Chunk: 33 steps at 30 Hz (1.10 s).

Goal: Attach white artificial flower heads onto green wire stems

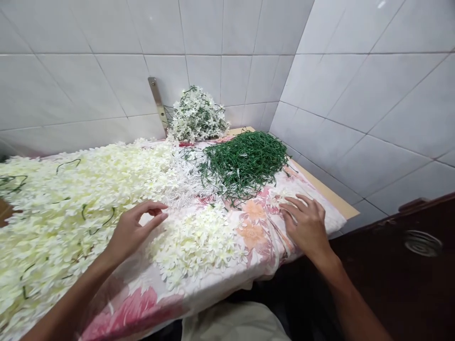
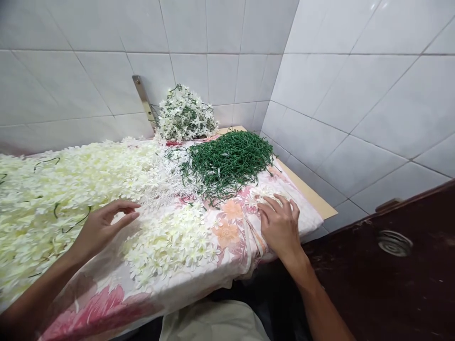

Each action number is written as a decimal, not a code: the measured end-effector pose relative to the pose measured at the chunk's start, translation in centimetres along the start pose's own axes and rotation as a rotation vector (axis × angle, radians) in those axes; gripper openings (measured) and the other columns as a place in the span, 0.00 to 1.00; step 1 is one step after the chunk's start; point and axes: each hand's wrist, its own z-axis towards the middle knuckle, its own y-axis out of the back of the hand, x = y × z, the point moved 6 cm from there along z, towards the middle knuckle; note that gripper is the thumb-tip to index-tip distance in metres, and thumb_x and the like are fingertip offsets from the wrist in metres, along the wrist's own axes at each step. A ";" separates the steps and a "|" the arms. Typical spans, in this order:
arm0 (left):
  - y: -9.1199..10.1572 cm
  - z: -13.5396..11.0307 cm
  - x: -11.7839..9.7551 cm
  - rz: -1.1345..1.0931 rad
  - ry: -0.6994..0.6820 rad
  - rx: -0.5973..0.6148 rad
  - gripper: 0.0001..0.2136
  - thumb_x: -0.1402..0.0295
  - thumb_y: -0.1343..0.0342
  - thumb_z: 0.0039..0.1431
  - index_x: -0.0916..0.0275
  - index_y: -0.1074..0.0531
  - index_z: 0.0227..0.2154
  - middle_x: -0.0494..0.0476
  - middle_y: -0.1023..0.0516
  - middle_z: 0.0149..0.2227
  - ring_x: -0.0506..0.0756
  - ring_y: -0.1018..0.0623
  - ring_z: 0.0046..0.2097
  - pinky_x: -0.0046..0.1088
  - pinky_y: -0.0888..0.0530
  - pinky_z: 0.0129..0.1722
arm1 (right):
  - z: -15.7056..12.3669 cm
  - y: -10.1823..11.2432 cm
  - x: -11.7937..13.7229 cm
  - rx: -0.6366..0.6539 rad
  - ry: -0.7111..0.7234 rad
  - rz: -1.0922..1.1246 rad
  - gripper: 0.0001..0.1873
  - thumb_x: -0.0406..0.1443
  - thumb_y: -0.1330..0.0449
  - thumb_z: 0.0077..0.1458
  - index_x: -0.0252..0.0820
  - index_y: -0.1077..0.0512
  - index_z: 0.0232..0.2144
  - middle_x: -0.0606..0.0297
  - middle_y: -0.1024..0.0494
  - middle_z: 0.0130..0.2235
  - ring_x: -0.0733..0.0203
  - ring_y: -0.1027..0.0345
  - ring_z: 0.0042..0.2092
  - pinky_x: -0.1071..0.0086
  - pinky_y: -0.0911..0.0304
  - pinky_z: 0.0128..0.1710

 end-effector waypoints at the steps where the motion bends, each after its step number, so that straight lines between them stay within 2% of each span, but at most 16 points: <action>1: 0.2 0.1 -0.1 0.053 -0.030 -0.021 0.11 0.56 0.42 0.55 0.58 0.25 0.36 0.56 0.23 0.36 0.56 0.25 0.37 0.30 0.30 0.38 | -0.1 0.1 -0.1 -0.032 -0.011 0.008 0.09 0.31 0.44 0.55 0.43 0.25 0.36 0.59 0.21 0.44 0.46 0.35 0.52 0.46 0.46 0.54; 5: 0.2 0.3 -0.3 0.275 -0.162 -0.065 0.10 0.59 0.45 0.58 0.59 0.24 0.36 0.57 0.23 0.34 0.58 0.26 0.38 0.33 0.32 0.40 | -0.6 0.9 -1.1 -0.225 -0.063 0.056 0.10 0.33 0.44 0.56 0.38 0.27 0.40 0.53 0.21 0.40 0.45 0.32 0.49 0.50 0.38 0.50; 9: -1.2 0.4 0.7 0.387 -0.213 0.011 0.09 0.61 0.45 0.58 0.59 0.23 0.36 0.59 0.23 0.37 0.59 0.27 0.42 0.37 0.33 0.44 | 0.0 3.1 -0.7 -0.438 -0.078 0.105 0.11 0.35 0.41 0.55 0.39 0.27 0.41 0.50 0.22 0.36 0.44 0.29 0.45 0.52 0.34 0.46; 12: -2.5 0.6 1.0 0.445 -0.258 0.031 0.10 0.63 0.45 0.59 0.58 0.23 0.40 0.59 0.24 0.39 0.59 0.29 0.43 0.37 0.33 0.44 | 1.8 3.9 1.7 -0.432 -0.067 0.250 0.09 0.33 0.42 0.56 0.42 0.27 0.41 0.53 0.22 0.36 0.44 0.29 0.46 0.50 0.34 0.47; 15: -3.4 1.0 0.6 0.509 -0.337 0.008 0.10 0.68 0.48 0.62 0.59 0.24 0.42 0.59 0.24 0.39 0.57 0.30 0.42 0.35 0.34 0.41 | 4.1 3.9 6.1 -0.386 0.089 0.479 0.06 0.32 0.40 0.55 0.42 0.27 0.37 0.57 0.22 0.36 0.48 0.29 0.44 0.53 0.33 0.45; 18: -4.2 1.5 0.2 0.568 -0.394 0.015 0.09 0.69 0.49 0.63 0.58 0.23 0.38 0.58 0.24 0.38 0.57 0.30 0.40 0.34 0.36 0.39 | 6.4 2.9 10.9 -0.216 0.277 0.662 0.03 0.32 0.40 0.56 0.40 0.26 0.35 0.59 0.21 0.34 0.52 0.31 0.43 0.56 0.34 0.45; 20: -4.4 1.7 0.1 0.569 -0.400 0.012 0.09 0.67 0.48 0.63 0.58 0.23 0.35 0.58 0.24 0.36 0.57 0.30 0.40 0.34 0.36 0.38 | 7.7 1.7 13.8 -0.055 0.394 0.702 0.04 0.31 0.41 0.58 0.39 0.26 0.35 0.59 0.21 0.36 0.53 0.32 0.45 0.56 0.37 0.46; 24: -4.1 1.8 0.2 0.497 -0.387 -0.033 0.08 0.66 0.47 0.62 0.60 0.25 0.32 0.57 0.24 0.36 0.57 0.30 0.41 0.35 0.36 0.41 | 9.3 -1.7 18.6 0.378 0.607 0.612 0.07 0.31 0.42 0.59 0.39 0.24 0.36 0.59 0.21 0.38 0.53 0.34 0.44 0.59 0.43 0.44; 26: -3.7 1.8 0.3 0.436 -0.367 -0.080 0.06 0.67 0.47 0.62 0.60 0.26 0.32 0.58 0.25 0.37 0.57 0.30 0.42 0.36 0.35 0.44 | 9.7 -3.2 20.0 0.536 0.663 0.560 0.07 0.30 0.41 0.57 0.40 0.23 0.37 0.59 0.21 0.39 0.53 0.35 0.44 0.61 0.45 0.42; 29: -2.9 1.7 0.5 0.337 -0.319 -0.145 0.06 0.68 0.50 0.63 0.62 0.30 0.33 0.58 0.24 0.38 0.57 0.28 0.44 0.37 0.34 0.46 | 9.9 -4.7 21.4 0.658 0.717 0.532 0.05 0.32 0.40 0.56 0.41 0.23 0.32 0.59 0.21 0.36 0.53 0.37 0.43 0.62 0.48 0.41; 31: -2.5 1.6 0.6 0.276 -0.281 -0.166 0.06 0.69 0.52 0.63 0.62 0.32 0.33 0.57 0.24 0.37 0.55 0.26 0.42 0.34 0.31 0.45 | 9.8 -5.3 21.8 0.673 0.724 0.546 0.07 0.31 0.40 0.56 0.41 0.23 0.27 0.60 0.21 0.33 0.53 0.37 0.42 0.62 0.48 0.40; 33: -2.1 1.5 0.7 0.226 -0.241 -0.177 0.06 0.68 0.53 0.63 0.62 0.33 0.32 0.55 0.24 0.34 0.54 0.25 0.38 0.30 0.29 0.40 | 10.0 -5.5 21.7 0.636 0.688 0.607 0.08 0.30 0.41 0.56 0.40 0.23 0.27 0.61 0.21 0.32 0.55 0.36 0.40 0.62 0.47 0.40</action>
